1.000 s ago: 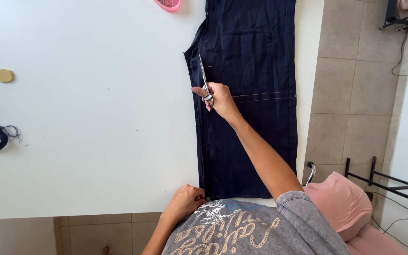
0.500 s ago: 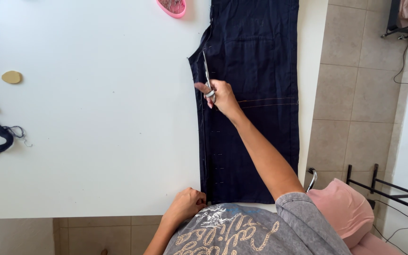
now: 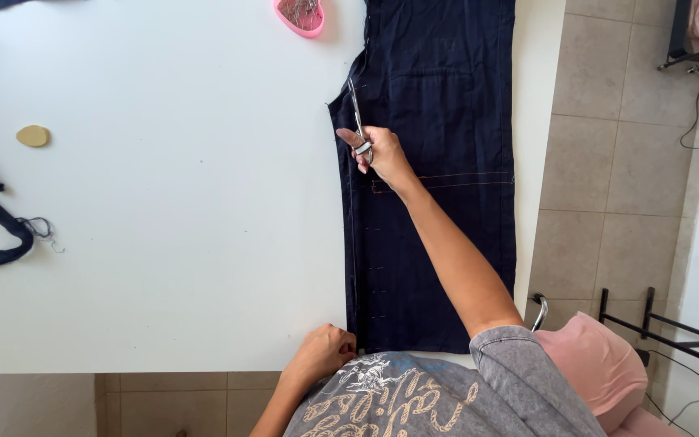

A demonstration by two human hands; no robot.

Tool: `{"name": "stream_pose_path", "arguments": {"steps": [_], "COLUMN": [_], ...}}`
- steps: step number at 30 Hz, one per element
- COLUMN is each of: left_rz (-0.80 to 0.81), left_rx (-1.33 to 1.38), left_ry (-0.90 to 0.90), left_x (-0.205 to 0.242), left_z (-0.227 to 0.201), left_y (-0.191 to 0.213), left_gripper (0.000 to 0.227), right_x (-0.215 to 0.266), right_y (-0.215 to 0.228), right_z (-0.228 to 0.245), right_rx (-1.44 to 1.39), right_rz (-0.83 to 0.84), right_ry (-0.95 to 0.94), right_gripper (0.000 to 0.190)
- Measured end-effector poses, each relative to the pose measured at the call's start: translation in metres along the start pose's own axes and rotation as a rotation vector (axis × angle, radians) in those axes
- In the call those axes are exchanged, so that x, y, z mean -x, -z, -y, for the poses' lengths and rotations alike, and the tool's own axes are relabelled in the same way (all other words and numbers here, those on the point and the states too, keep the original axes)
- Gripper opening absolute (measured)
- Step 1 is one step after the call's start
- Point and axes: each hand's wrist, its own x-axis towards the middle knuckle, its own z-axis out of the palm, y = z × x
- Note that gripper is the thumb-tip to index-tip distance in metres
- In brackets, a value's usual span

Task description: The person folds and aligns the edges of a dark blue garment on a white table, then uses scissors to cut along the pinned side seam. The person removes excess fabric strips as they cut.

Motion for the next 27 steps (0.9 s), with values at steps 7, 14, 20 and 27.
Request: {"name": "stream_pose_path", "arguments": {"steps": [7, 14, 20, 27], "left_rz": [-0.058, -0.393, -0.539, -1.043], "left_rx": [0.081, 0.896, -0.066, 0.034], "left_ry": [0.013, 0.292, 1.086, -0.135], "left_x": [0.005, 0.081, 0.167, -0.054], "left_z": [0.0, 0.063, 0.084, -0.093], "left_y": [0.003, 0.048, 0.12, 0.206], "left_gripper": [0.004, 0.015, 0.033, 0.061], "right_x": [0.005, 0.07, 0.2, 0.176], "right_y": [-0.003, 0.028, 0.097, 0.13], "right_z": [0.021, -0.035, -0.039, -0.101], "right_rx": [0.158, -0.273, 0.6, 0.953], "right_rz": [-0.047, -0.149, -0.679, -0.858], "right_ry": [0.051, 0.114, 0.529, 0.701], "right_gripper": [0.051, 0.015, 0.018, 0.04]}}
